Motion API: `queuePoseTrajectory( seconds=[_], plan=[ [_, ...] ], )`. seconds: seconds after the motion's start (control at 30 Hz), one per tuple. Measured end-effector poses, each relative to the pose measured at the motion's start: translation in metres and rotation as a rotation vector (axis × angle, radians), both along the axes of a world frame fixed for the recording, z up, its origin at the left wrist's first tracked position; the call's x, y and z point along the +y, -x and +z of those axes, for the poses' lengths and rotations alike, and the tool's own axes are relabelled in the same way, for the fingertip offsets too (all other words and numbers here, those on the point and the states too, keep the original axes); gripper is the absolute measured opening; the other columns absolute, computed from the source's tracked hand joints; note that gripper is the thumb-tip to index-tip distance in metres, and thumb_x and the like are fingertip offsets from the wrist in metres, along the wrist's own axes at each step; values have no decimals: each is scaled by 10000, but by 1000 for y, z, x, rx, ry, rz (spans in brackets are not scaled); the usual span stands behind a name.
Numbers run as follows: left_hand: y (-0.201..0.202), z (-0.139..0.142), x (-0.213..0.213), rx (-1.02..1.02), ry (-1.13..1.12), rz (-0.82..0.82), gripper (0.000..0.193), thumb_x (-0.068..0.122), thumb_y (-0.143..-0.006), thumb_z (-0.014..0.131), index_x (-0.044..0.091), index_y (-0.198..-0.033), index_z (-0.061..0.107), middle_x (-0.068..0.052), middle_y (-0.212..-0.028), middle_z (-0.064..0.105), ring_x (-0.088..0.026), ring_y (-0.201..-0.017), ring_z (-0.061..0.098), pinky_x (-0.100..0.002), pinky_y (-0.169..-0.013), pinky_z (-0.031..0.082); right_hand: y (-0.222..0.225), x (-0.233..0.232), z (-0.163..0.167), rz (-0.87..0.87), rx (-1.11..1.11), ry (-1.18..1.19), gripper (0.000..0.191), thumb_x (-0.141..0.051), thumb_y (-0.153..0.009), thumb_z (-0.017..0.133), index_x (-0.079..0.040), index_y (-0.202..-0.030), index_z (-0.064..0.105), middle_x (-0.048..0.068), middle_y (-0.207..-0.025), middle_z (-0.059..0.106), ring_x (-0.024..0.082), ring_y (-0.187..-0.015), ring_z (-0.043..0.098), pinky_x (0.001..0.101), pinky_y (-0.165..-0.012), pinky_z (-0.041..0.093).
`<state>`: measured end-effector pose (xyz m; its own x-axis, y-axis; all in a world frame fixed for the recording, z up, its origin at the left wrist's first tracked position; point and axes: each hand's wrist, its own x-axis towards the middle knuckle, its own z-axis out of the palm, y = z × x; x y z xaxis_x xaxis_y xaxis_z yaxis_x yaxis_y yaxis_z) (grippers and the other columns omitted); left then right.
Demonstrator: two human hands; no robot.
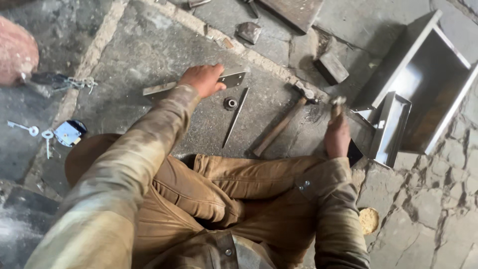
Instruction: The person sits on the floor and uses a hammer and a metal punch to mark or indent a rectangular metal sheet. They repeatedly position the punch on the sheet and strike it with the hammer, then flip the sheet over to continue the process.
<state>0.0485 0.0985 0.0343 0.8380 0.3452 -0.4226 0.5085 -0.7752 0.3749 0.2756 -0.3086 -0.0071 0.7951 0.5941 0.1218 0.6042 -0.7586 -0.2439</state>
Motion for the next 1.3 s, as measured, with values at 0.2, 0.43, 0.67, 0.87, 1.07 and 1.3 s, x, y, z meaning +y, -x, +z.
queuePoseTrajectory(
  seconds=[0.2, 0.43, 0.67, 0.87, 1.07, 1.3],
  plan=[
    [3, -14, -6, -151, -95, -13, 320, 400, -969, 684, 130, -1128, 620, -91, -898, 711, -257, -779, 704, -449, -722, 567, 30, 92, 62, 387, 504, -313, 537, -202, -1130, 432, -121, -1650, 322, 174, -1246, 664, 181, -778, 633, 349, -698, 600],
    [3, -22, -12, -167, -139, -25, 167, 213, -1005, 633, 103, -1131, 642, -86, -799, 686, -217, -650, 677, -419, -612, 569, 62, 189, 72, 497, 454, -230, 514, -167, -1135, 429, -162, -1641, 338, 127, -960, 726, 187, -743, 676, 344, -699, 602],
    [4, -23, -12, -156, -154, -48, 138, 150, -1033, 602, 82, -1140, 656, -104, -759, 676, -207, -613, 658, -412, -577, 565, 53, 194, 68, 454, 475, -161, 527, -109, -1100, 465, -155, -1619, 382, 110, -899, 722, 186, -754, 680, 349, -757, 597],
    [6, -21, -17, -180, -134, -24, 174, 180, -983, 635, 105, -1139, 660, -90, -792, 708, -210, -653, 688, -416, -611, 569, 56, 198, 74, 483, 520, -100, 554, -80, -1064, 471, -156, -1607, 392, 181, -970, 731, 243, -810, 716, 399, -806, 587],
    [12, -20, -20, -285, -182, -30, 146, 209, -1002, 640, 125, -1117, 676, -99, -824, 719, -247, -708, 699, -452, -667, 575, 54, 184, 81, 416, 444, -15, 611, -83, -1015, 512, -193, -1604, 391, 289, -1060, 711, 393, -896, 719, 493, -870, 547],
    [9, 43, -7, -292, 89, 139, 485, 528, -985, 582, 78, -1164, 617, -118, -997, 722, -257, -827, 711, -415, -725, 595, 50, 55, 71, 202, 142, 68, 629, -113, -957, 595, -321, -1539, 477, 265, -1194, 662, 453, -1067, 648, 529, -871, 535]
  ],
)
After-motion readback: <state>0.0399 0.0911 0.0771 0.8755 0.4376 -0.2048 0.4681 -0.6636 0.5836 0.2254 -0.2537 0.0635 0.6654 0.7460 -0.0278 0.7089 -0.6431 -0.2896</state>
